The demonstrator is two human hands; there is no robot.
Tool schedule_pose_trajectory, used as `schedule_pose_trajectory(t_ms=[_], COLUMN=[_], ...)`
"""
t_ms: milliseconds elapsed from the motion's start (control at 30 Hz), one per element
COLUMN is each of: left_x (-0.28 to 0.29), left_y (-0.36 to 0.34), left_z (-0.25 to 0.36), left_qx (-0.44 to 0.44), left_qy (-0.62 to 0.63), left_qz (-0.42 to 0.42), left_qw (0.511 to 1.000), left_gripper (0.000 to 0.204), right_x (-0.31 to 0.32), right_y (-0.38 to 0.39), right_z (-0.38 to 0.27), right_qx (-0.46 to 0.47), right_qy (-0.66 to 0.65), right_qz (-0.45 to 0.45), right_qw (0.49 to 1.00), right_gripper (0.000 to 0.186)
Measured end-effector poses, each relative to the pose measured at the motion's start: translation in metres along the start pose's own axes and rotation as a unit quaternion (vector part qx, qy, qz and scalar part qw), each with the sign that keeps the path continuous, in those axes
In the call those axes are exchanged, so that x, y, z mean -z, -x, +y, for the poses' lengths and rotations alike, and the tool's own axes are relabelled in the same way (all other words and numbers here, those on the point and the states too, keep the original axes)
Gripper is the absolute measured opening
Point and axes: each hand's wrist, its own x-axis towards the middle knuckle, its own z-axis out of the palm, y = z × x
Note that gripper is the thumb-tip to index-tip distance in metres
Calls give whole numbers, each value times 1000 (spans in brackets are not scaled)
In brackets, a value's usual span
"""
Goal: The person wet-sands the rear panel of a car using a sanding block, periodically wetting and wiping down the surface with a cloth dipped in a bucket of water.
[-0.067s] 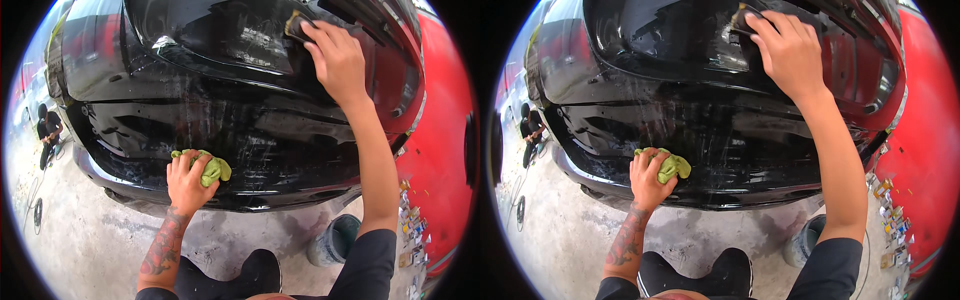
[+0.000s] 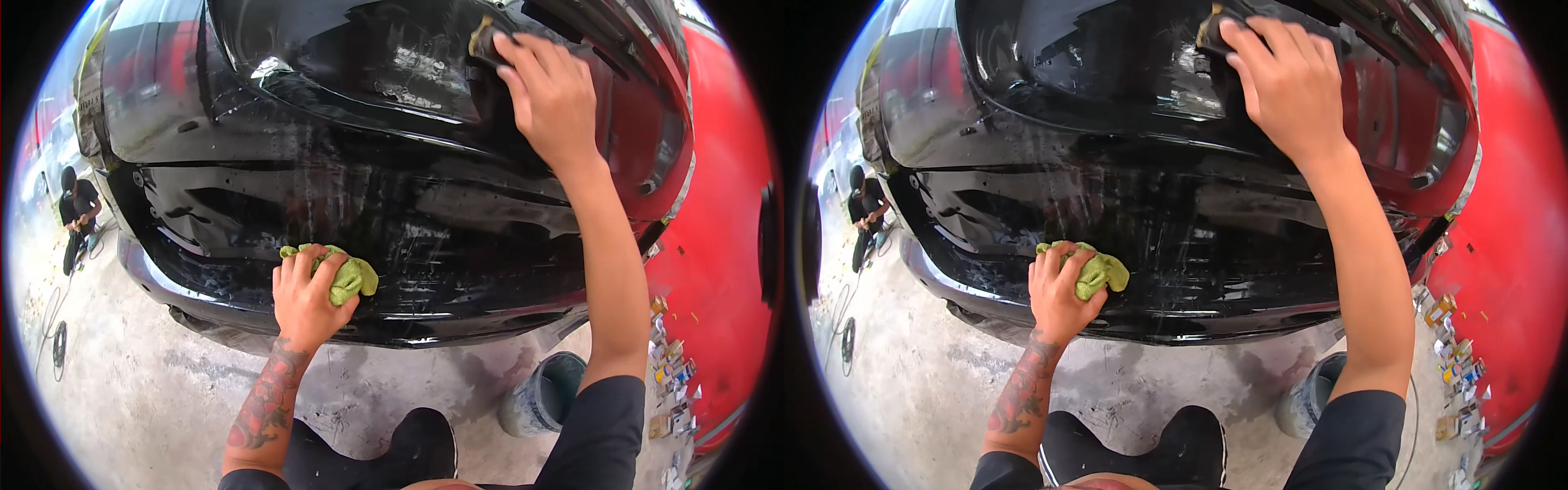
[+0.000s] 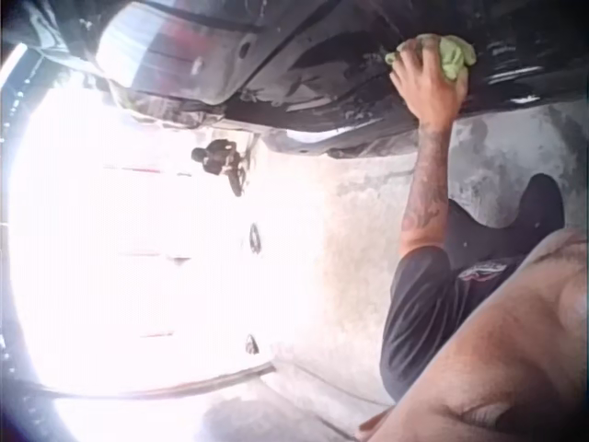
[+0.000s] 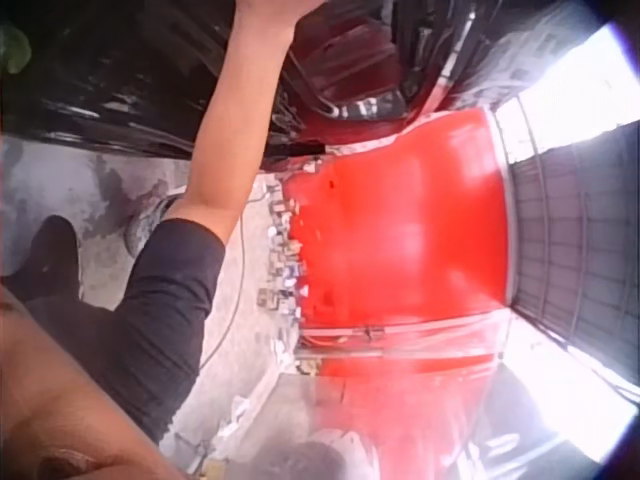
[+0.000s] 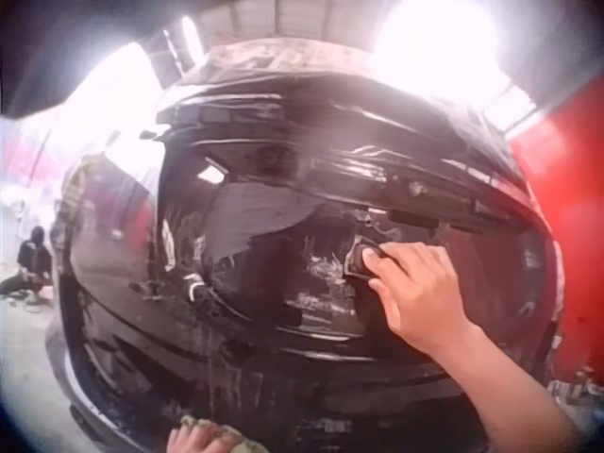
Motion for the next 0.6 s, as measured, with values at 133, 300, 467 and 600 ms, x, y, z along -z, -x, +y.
schedule_pose_trajectory(t_ms=[133,300,467,600], left_x=[-4,1,-3,0], left_y=[0,0,-2,1], left_z=[1,0,3,-3], left_qx=[2,5,1,-3], left_qy=[6,12,18,14], left_qz=[-1,1,-3,-3], left_qw=[1000,1000,1000,1000], left_gripper=[55,49,49,56], right_x=[-2,-3,-9,-1], right_y=[-49,-8,-49,-36], right_z=[-5,-1,0,-7], right_qx=[-42,-38,-70,-74], right_qy=[-1,10,0,19], right_qz=[-14,2,9,-8], right_qw=[999,999,998,997], right_gripper=[26,29,26,25])
